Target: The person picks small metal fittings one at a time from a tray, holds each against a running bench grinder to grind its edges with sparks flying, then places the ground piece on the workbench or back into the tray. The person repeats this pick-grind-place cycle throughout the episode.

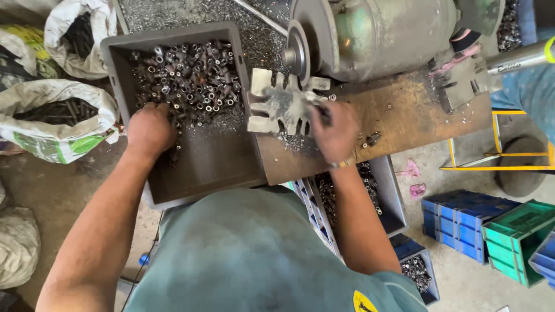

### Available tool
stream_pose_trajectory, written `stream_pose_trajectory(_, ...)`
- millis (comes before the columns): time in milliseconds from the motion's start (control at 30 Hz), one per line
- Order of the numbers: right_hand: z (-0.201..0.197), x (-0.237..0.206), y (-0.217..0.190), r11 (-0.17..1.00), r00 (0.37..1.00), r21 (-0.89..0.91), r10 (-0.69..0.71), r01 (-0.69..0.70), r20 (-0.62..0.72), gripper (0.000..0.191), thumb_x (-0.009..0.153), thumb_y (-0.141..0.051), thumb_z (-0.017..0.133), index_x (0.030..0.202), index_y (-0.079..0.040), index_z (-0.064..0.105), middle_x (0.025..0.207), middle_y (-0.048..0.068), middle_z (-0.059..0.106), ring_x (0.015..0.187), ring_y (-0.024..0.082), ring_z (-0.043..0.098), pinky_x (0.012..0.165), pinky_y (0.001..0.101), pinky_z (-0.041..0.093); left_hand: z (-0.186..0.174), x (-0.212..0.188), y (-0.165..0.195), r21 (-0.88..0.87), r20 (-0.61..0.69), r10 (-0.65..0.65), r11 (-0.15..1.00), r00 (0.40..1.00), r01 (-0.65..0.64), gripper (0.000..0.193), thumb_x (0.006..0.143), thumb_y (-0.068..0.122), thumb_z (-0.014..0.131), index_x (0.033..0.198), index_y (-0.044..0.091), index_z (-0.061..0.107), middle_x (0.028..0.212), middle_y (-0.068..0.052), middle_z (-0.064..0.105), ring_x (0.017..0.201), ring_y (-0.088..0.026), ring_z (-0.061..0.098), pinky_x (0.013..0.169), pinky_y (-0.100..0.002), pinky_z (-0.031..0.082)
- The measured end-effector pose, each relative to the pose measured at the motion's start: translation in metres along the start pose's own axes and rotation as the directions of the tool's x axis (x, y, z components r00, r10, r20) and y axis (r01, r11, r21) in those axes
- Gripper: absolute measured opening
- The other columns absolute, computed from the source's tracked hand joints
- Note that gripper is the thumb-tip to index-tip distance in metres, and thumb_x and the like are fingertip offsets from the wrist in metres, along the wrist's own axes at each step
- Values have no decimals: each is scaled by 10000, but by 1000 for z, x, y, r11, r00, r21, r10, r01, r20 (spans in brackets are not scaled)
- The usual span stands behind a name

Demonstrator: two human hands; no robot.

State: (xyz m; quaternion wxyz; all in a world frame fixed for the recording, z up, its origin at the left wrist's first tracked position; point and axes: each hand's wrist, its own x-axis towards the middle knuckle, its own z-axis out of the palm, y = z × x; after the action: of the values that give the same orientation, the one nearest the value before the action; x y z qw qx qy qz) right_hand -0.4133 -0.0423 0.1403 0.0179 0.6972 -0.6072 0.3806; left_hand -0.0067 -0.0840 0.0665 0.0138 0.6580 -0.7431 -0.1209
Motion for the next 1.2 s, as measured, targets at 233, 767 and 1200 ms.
stream_pose_trajectory(233,-17,-36,-61,959,960,272,2,-82,281,400,794,-202,878,1116,-46,698,1106,134,721,912,293,711,829,391,575,-8,-50,91,-837,164,46,535,985,114,271,792,87,755,1055,26,731,988,-83,758,913,-157,716,840,-305,575)
stream_pose_trajectory(767,24,-5,-5,999,998,-3,43,-43,42,304,874,-226,863,1045,-46,686,942,151,737,830,334,716,787,428,566,0,-30,57,-144,-165,108,981,980,-132,322,831,214,746,1084,19,708,1042,-205,715,959,-366,703,810,-454,588)
stream_pose_trajectory(1200,32,14,4,993,995,-77,95,-93,23,350,869,-269,881,967,-33,642,889,149,709,800,351,685,744,447,550,35,-29,0,171,1,-90,981,996,88,225,952,139,541,1066,36,706,1042,-182,698,961,-371,695,741,-477,591)
